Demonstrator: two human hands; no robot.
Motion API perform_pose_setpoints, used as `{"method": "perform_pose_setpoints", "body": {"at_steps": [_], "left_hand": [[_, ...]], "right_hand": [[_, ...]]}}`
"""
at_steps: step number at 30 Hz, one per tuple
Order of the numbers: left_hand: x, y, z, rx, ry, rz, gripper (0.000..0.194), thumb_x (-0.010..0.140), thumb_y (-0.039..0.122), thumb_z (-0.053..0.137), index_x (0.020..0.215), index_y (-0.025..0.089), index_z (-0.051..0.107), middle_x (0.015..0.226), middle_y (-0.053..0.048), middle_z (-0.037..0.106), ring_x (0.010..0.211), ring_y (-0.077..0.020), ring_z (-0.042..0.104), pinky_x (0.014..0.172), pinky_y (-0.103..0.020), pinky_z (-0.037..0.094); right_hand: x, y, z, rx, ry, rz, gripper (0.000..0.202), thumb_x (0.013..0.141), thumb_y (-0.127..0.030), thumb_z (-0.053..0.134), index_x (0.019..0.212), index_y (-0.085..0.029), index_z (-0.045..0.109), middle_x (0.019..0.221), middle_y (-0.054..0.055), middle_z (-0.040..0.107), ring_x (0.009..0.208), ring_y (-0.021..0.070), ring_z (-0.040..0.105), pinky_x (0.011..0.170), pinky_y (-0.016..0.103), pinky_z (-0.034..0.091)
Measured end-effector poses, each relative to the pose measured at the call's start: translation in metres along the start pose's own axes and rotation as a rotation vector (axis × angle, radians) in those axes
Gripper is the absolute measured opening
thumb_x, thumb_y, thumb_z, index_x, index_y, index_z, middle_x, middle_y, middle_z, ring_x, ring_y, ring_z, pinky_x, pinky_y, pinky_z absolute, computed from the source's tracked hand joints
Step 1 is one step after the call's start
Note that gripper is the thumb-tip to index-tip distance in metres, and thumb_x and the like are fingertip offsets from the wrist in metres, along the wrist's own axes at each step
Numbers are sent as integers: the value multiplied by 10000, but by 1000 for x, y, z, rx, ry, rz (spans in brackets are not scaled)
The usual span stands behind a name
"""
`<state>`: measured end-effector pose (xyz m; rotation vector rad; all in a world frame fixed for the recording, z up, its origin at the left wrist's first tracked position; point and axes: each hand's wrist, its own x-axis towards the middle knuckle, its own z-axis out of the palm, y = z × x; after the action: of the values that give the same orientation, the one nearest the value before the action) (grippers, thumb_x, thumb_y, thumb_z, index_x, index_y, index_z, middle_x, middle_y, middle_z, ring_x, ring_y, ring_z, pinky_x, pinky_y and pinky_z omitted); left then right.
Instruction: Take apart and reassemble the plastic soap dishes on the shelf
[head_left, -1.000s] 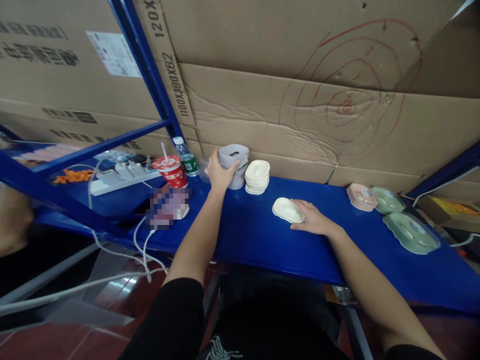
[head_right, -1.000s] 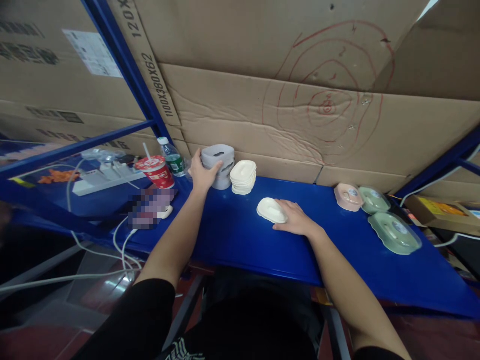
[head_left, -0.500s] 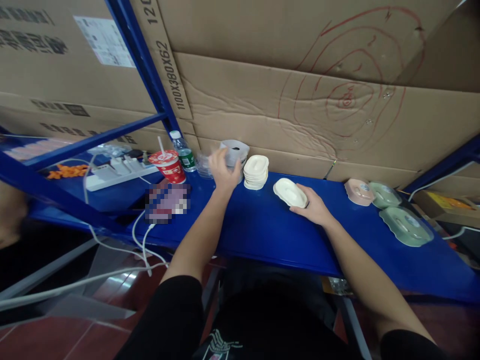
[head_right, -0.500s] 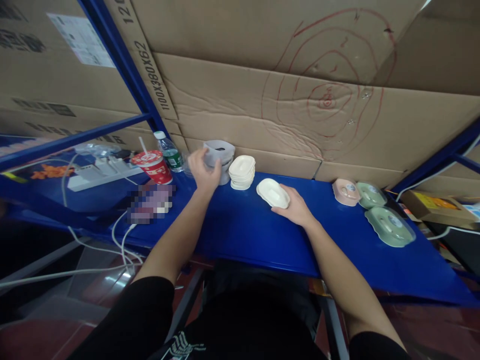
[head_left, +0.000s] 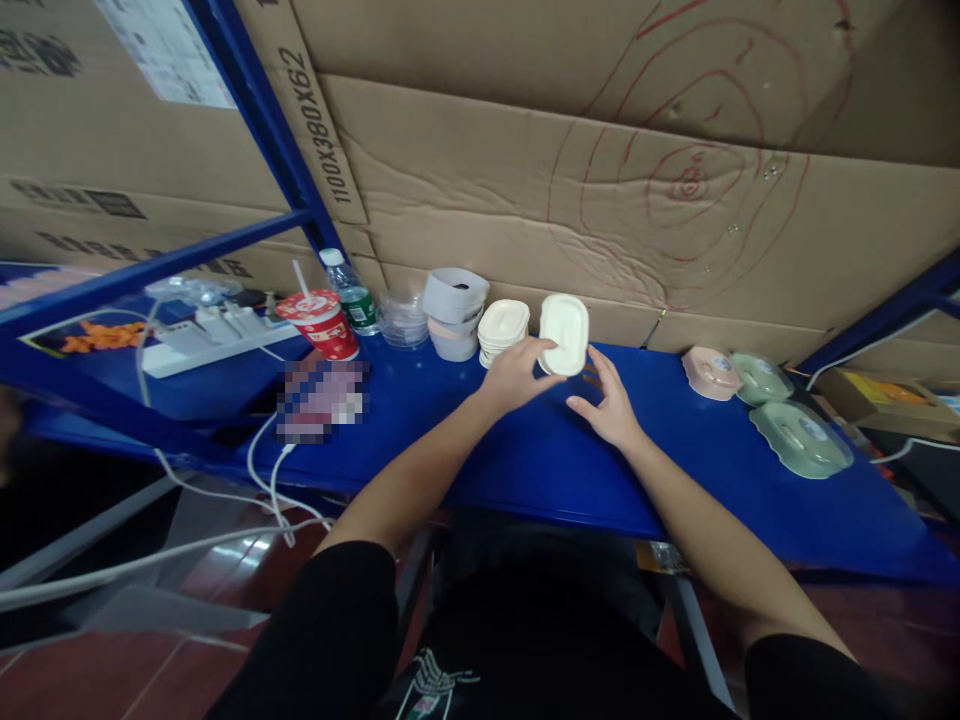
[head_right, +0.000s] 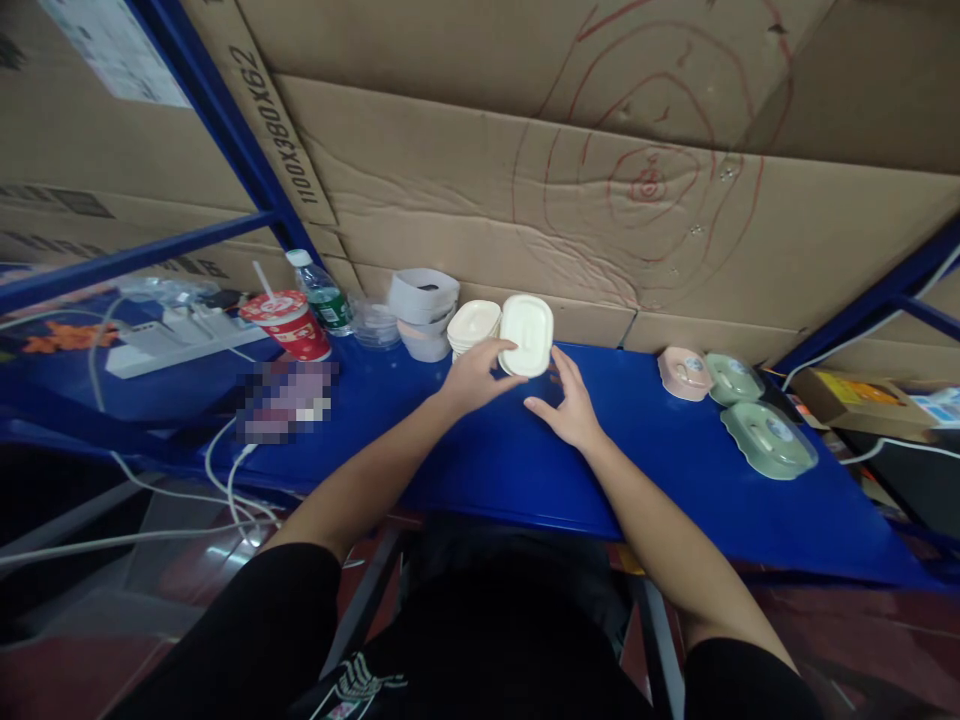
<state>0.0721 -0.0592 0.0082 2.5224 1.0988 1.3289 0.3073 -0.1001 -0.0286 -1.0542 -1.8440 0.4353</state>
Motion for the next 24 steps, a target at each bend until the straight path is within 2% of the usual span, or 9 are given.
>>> {"method": "perform_pose_setpoints", "body": {"at_steps": [3, 5, 7, 10, 13, 15, 17, 20, 24], "left_hand": [[8, -32, -19, -18, 120, -169, 565, 847, 385, 895, 1324, 195, 660, 963, -54, 743, 809, -205, 714, 816, -353, 589], [11, -51, -30, -54, 135, -287, 560, 878, 378, 854, 1366, 205, 640, 786, 2, 681, 694, -187, 671, 739, -330, 565], [11, -64, -38, -47, 102, -357, 544, 922, 388, 792, 1406, 197, 631, 766, -3, 683, 713, -204, 685, 743, -330, 556], [9, -70, -46, 123, 17, -422, 525, 982, 405, 696, 1453, 178, 640, 875, -62, 758, 884, -273, 740, 857, -377, 554], [7, -66, -51, 274, -22, -471, 494, 1032, 385, 595, 1477, 176, 649, 940, -95, 790, 970, -319, 750, 914, -415, 540], [7, -63, -51, 287, -24, -462, 475, 1046, 363, 547, 1466, 174, 665, 940, -99, 795, 973, -315, 751, 919, -409, 537], [7, -62, -49, 272, -13, -441, 467, 1043, 347, 529, 1449, 170, 680, 913, -91, 788, 946, -297, 750, 917, -394, 536], [7, -63, -45, 224, 17, -428, 465, 1020, 355, 557, 1416, 157, 698, 859, -74, 763, 887, -272, 742, 896, -373, 540], [5, -61, -43, 164, 40, -380, 448, 1002, 387, 588, 1364, 161, 723, 779, -44, 729, 819, -244, 724, 844, -344, 541]], "right_hand": [[0, -4, -6, -93, -34, -94, 1022, 882, -738, 741, 1715, -399, 257, 1725, 140, 378, 1488, 420, 521, 1187, 678, 493], [1, -3, -13, -144, -6, -113, 944, 900, -715, 735, 1689, -400, 324, 1687, 143, 428, 1491, 419, 517, 1184, 695, 490], [2, 2, -19, -167, 38, -97, 864, 911, -708, 724, 1645, -376, 409, 1640, 158, 474, 1460, 415, 546, 1145, 694, 525], [1, 7, -24, -184, 78, -57, 780, 921, -708, 705, 1579, -340, 503, 1597, 169, 508, 1387, 404, 604, 1076, 671, 581], [3, 7, -28, -224, 83, -71, 735, 936, -700, 682, 1548, -319, 535, 1573, 169, 534, 1380, 392, 607, 1065, 645, 591], [7, 7, -36, -287, 80, -108, 716, 950, -686, 664, 1539, -298, 542, 1553, 170, 561, 1415, 387, 578, 1119, 638, 551], [12, 12, -53, -385, 89, -119, 719, 955, -673, 649, 1536, -263, 541, 1537, 178, 584, 1443, 388, 549, 1194, 639, 473], [17, 35, -92, -599, 174, 40, 768, 960, -658, 596, 1561, -190, 499, 1552, 225, 567, 1470, 423, 504, 1223, 664, 393], [9, 75, -140, -910, 232, 467, 888, 938, -632, 571, 1603, -66, 409, 1653, 331, 421, 1551, 527, 341, 1210, 758, 279]]}}
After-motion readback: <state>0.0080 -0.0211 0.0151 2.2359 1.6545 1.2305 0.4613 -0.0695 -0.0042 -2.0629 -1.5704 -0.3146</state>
